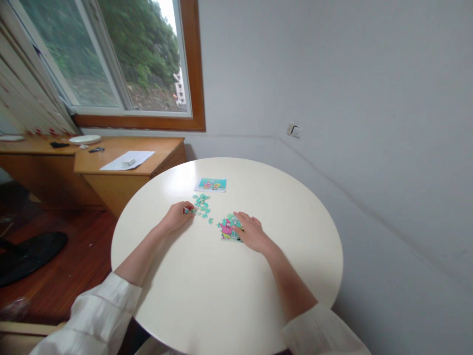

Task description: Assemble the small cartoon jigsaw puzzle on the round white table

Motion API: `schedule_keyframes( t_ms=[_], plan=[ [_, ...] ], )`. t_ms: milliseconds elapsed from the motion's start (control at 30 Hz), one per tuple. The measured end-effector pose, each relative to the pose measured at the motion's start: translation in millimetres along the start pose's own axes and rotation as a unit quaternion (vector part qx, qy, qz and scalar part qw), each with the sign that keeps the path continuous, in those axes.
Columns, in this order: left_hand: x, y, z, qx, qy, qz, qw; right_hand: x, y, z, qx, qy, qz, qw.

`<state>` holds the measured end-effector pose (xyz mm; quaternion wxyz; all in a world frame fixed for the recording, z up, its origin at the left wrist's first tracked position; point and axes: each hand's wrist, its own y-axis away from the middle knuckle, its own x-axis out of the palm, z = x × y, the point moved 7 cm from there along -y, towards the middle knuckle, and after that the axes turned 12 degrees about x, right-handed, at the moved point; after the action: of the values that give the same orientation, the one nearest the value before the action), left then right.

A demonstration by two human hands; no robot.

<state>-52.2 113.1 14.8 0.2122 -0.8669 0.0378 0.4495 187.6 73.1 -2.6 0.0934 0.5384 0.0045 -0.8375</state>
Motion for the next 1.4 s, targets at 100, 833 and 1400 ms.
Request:
schedule_keyframes(
  t_ms=[100,833,1400],
  plan=[
    [0.1,0,-3,0.004,0.022,-0.003,1.000,-1,1,1,0.003,0.003,0.002,1.000],
    [0.9,-3,-4,0.007,0.125,-0.070,0.990,-3,-2,0,-0.012,0.022,-0.019,1.000],
    [11.0,-4,-8,0.012,0.213,-0.062,0.975,-3,2,0,-0.027,0.007,0.029,0.999]
  ],
)
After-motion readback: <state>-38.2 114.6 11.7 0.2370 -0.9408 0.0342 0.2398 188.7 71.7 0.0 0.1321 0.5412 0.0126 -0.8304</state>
